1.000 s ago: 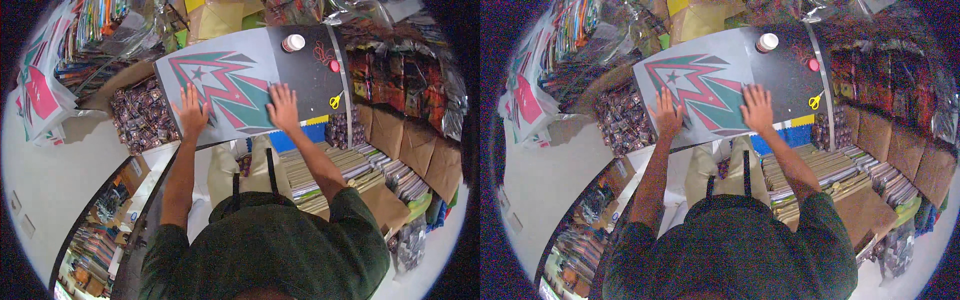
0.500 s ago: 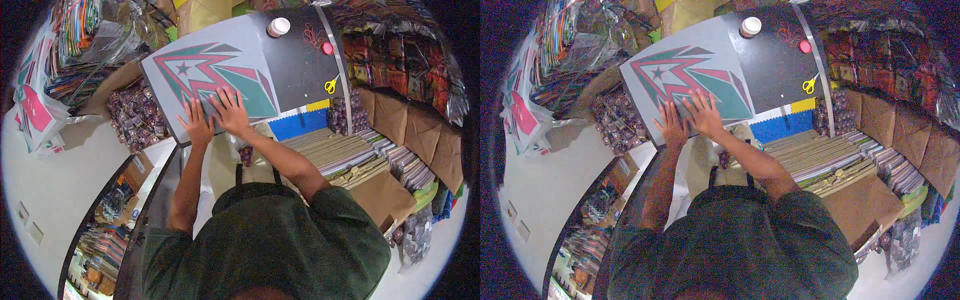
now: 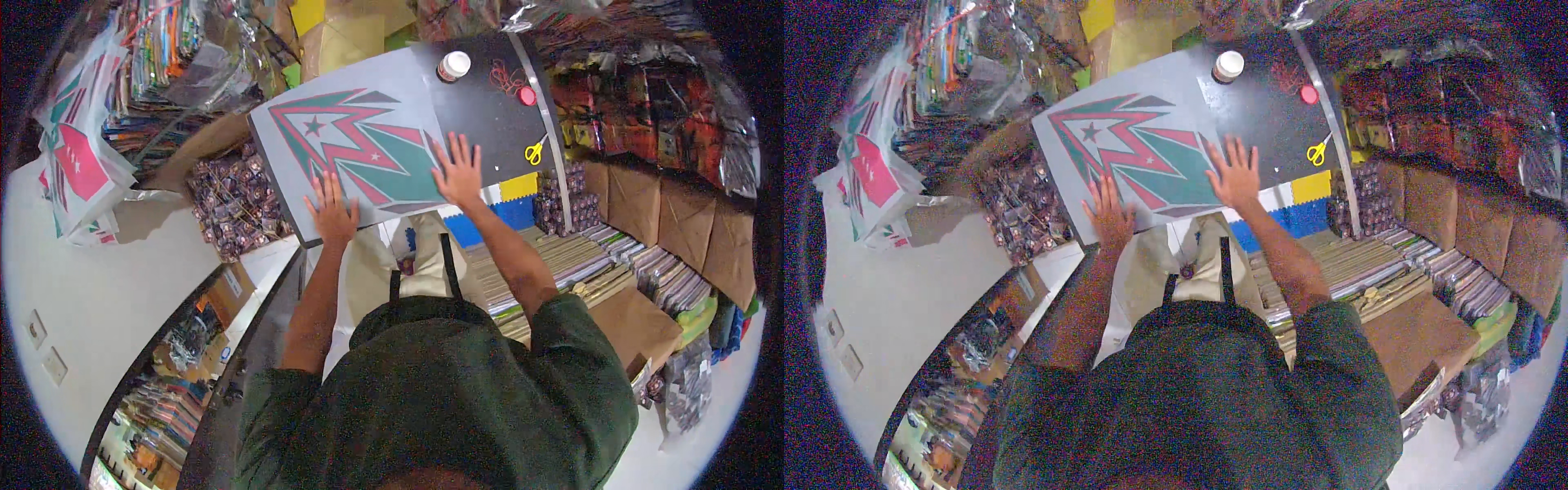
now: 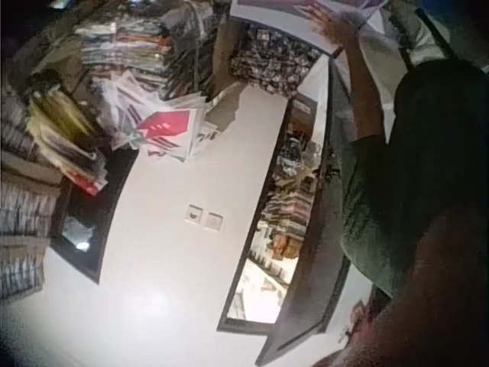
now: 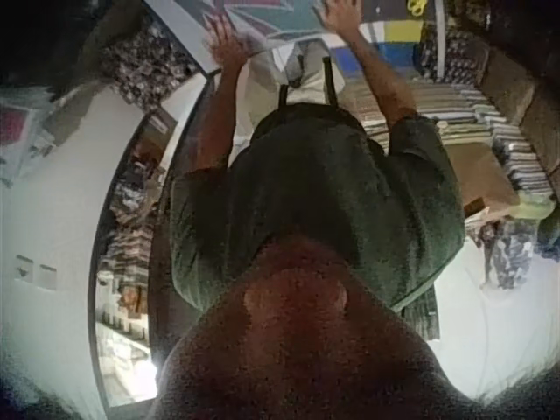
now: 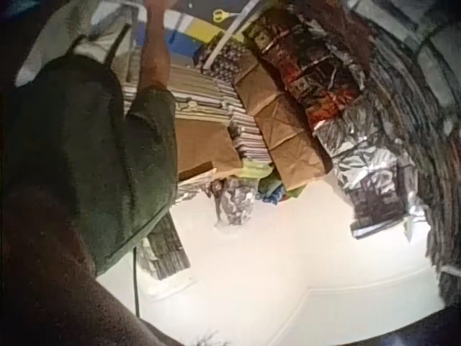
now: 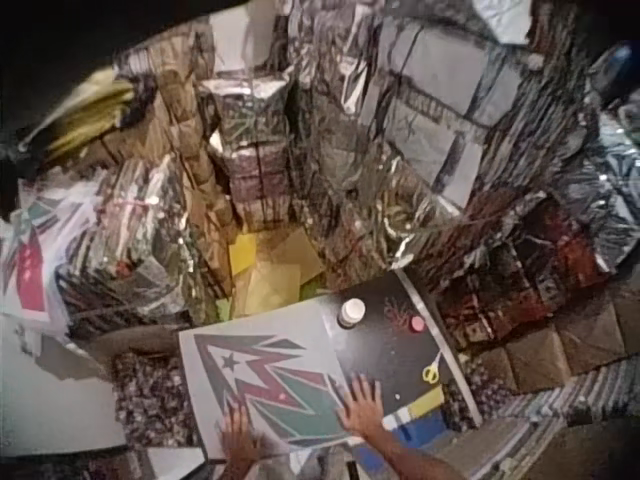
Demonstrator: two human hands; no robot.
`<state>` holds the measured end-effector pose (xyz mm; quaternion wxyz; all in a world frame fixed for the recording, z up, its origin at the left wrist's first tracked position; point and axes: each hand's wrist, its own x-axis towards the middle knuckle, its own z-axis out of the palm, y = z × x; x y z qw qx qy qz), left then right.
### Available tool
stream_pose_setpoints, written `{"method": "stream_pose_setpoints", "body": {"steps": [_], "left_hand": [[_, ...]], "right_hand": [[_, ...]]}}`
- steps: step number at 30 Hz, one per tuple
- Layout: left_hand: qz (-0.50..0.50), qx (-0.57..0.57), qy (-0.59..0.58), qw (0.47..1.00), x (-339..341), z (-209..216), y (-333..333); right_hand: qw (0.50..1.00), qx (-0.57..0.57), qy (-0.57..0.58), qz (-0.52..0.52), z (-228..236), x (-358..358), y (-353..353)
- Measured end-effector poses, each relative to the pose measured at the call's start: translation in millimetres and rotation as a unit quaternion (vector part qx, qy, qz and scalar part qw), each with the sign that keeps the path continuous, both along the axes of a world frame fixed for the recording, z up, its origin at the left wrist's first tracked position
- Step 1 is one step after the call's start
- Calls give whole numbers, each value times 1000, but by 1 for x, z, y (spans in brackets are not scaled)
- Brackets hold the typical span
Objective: The person smooths a printed kite sail on a table, then picks up a second sail and places it on top of the first. They smooth the combined sails and then pick up a thin wooden stick, placing it on the sail to begin assembly.
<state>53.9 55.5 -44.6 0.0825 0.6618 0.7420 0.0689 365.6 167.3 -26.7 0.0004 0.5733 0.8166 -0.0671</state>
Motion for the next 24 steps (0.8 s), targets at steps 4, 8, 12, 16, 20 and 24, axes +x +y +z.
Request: {"method": "stream_pose_setpoints", "body": {"steps": [4, 8, 12, 16, 20, 24], "left_hand": [[-12, -11, -39, 999, -7, 3, -1], [-3, -30, -77, 997, -19, 21, -2], [-38, -34, -67, 996, -33, 42, -12], [-78, -48, -63, 994, -38, 50, -21], [-94, -83, -31, 992, -50, 35, -33], [-60, -55, -55, 995, -60, 54, -42]], "right_hand": [[994, 73, 44, -62, 29, 45, 10], [937, 185, 214, -205, 54, 58, 6], [849, 27, 325, -416, -11, 75, -24], [771, -91, 343, -529, -73, 54, -78], [682, -81, 327, -649, -99, 24, -98], [763, 10, 264, -589, -73, 22, -83]]}}
